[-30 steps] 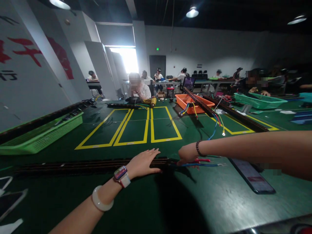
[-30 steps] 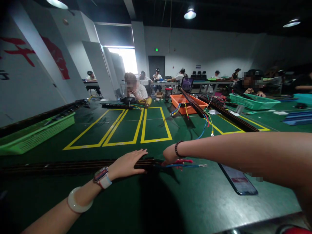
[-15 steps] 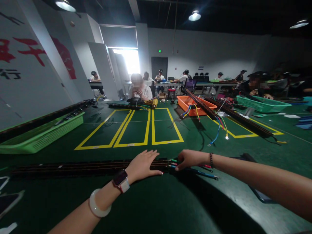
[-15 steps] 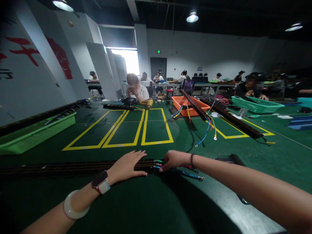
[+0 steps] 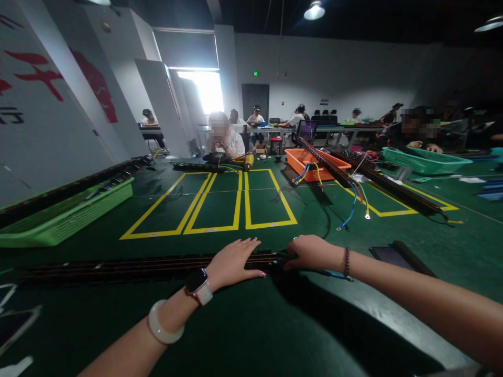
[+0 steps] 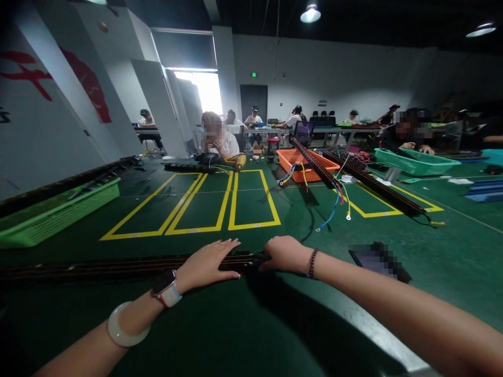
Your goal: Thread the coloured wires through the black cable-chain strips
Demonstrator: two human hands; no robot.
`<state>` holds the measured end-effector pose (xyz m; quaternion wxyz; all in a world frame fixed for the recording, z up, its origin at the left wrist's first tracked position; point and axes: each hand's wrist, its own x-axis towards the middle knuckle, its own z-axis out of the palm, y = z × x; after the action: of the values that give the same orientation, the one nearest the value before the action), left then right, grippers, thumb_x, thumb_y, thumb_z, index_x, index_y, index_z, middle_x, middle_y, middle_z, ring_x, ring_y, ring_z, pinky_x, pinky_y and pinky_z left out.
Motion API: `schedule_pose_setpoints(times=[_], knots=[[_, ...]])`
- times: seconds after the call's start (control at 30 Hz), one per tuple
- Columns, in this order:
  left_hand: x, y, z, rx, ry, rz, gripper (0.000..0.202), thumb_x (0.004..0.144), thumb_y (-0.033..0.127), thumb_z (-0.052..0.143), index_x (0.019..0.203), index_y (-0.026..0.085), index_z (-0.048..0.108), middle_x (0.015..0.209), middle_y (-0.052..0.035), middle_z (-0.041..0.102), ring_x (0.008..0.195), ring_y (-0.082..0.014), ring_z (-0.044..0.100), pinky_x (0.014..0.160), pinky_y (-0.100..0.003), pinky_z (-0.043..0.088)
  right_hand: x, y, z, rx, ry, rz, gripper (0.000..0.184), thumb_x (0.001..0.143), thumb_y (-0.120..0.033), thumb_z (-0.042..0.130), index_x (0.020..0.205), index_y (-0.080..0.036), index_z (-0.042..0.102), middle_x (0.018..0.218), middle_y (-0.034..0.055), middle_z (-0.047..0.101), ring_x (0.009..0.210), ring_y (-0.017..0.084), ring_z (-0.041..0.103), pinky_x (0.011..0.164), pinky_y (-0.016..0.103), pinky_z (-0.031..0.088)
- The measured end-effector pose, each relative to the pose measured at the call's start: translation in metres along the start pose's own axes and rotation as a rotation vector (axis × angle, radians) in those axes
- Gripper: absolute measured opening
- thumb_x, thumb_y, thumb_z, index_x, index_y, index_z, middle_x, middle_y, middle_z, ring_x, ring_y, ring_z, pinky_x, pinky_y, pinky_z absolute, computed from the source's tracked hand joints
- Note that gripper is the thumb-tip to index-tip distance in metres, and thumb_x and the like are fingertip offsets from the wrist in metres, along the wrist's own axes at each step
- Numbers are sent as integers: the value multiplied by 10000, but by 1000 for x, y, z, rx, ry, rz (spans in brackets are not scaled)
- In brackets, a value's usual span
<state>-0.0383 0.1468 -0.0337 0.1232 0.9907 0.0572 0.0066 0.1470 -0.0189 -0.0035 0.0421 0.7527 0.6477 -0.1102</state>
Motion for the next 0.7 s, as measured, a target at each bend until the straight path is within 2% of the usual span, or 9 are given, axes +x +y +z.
schedule_pose_setpoints(times=[0.13,0.23,0.4,0.7], knots=[[0,-1,0,-14,-3,1,911,705,773,379,1388,172,332,1434,-105,326,1305,-264,339,1089,-430,262,-9,2,10,94,136,29,402,733,-563,635,865,-184,634,787,61,616,687,186,553,553,251,331],[0,-4,1,-30,-3,2,916,702,776,377,1387,169,334,1437,-108,319,1310,-268,329,1090,-431,260,-13,4,22,153,170,1,422,788,-584,568,859,-171,616,810,66,609,724,188,556,601,262,362],[0,-6,1,-62,5,3,912,699,778,379,1372,162,361,1427,-117,333,1305,-282,335,1080,-454,267,-16,10,32,222,140,4,446,771,-606,572,836,-166,596,790,54,601,686,178,537,588,262,367],[1,-8,0,-34,-19,-22,944,703,775,376,1398,141,307,1439,-122,311,1314,-276,317,1099,-454,242,-35,29,23,410,45,37,307,767,-449,635,958,-212,598,865,24,611,730,165,547,609,249,383]])
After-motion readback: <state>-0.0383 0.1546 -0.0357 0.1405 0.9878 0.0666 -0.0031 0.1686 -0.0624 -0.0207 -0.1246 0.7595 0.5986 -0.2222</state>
